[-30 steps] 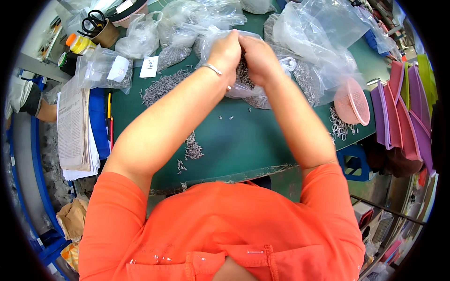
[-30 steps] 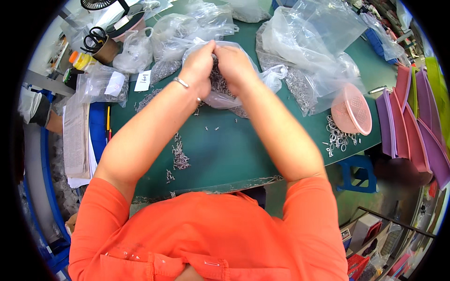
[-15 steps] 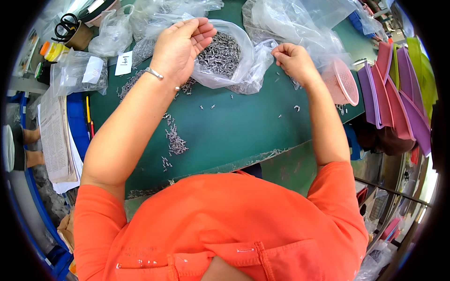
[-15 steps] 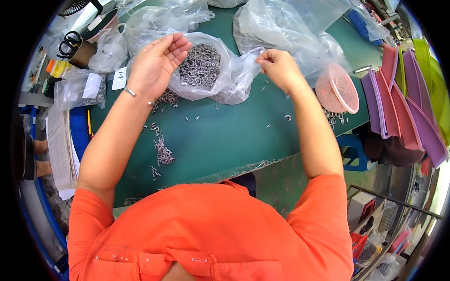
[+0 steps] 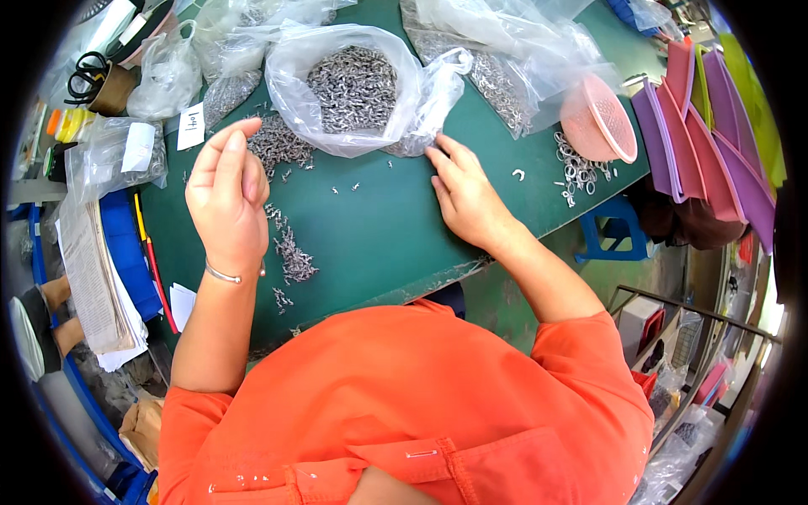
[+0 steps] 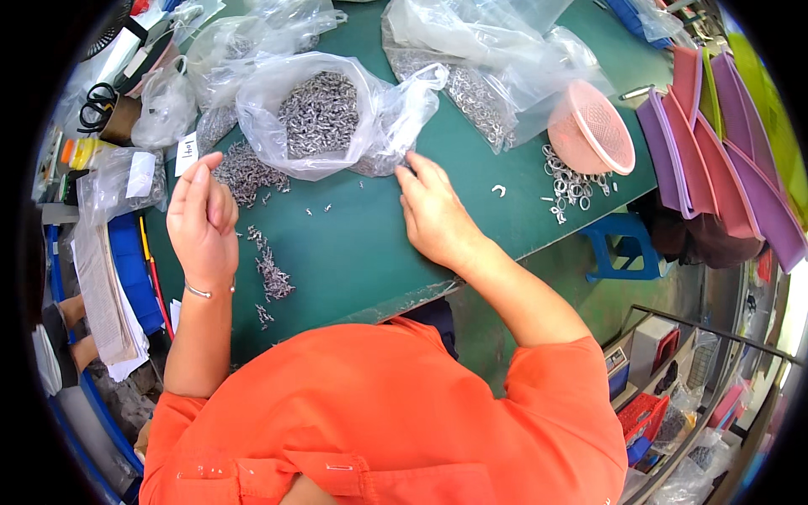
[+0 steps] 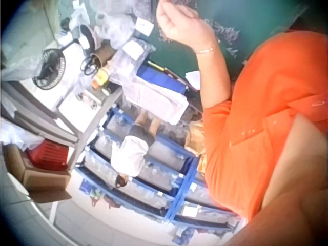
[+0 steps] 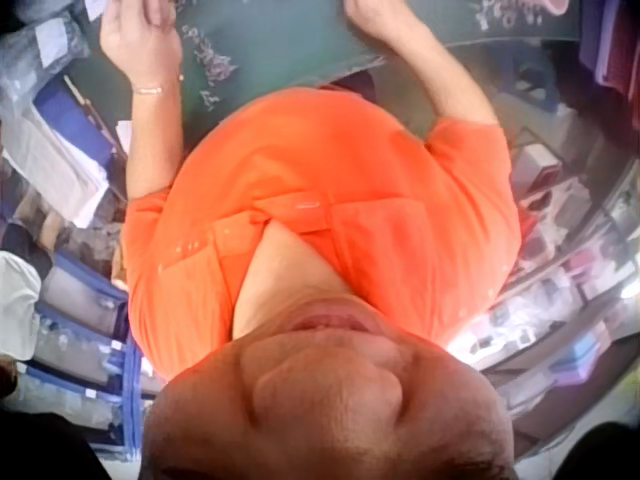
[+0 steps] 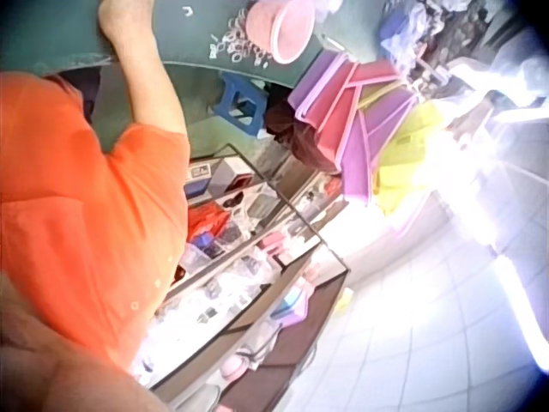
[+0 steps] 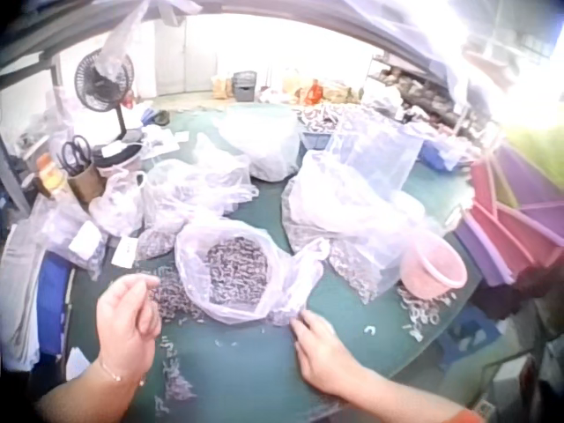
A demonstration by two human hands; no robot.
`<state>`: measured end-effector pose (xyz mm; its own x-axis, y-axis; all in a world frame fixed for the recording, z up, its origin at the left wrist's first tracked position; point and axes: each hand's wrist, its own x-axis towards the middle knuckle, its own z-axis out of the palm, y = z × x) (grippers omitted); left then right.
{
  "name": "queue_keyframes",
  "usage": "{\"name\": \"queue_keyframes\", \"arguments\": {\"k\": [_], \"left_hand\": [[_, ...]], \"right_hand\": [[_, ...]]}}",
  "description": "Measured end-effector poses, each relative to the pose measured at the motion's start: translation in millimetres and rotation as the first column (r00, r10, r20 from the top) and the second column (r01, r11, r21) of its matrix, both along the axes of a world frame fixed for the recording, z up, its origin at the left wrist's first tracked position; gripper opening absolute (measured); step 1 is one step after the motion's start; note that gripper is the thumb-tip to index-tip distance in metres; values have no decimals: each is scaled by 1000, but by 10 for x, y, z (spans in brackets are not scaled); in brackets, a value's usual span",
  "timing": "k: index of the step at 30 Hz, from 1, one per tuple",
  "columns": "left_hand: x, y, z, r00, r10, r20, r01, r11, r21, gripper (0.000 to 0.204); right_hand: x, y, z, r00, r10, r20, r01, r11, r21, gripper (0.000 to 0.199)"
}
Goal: The person sorts through small metal parts on a green workspace by hand, moving them between a central pile and plastic bags.
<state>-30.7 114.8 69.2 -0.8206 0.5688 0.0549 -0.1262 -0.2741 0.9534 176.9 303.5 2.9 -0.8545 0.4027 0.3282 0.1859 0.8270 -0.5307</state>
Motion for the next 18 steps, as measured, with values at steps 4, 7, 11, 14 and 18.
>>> {"name": "queue_keyframes", "arguments": {"k": [4, 7, 11, 14, 18], "left_hand": [[-25, -132, -91, 999, 45, 2, -45, 999, -18, 26], [-70, -281, -165, 995, 77, -65, -84, 992, -98, 23], [-21, -417, -326, 967, -61, -248, -51, 905, -422, 17], [-10, -628, -388, 736, -283, -615, -155, 814, -560, 21], [149, -889, -424, 682, -266, -682, -251, 790, -559, 25]], "right_hand": [[138, 460, 62, 986, -128, -106, 129, 992, 9, 25], [223, 685, 206, 953, -302, -26, 299, 951, -84, 28], [101, 361, 10, 998, -46, 40, 43, 996, 81, 34], [2, -178, -101, 998, 27, 52, -35, 988, 150, 42], [41, -666, -103, 968, 247, -40, -248, 968, -41, 45]]}}
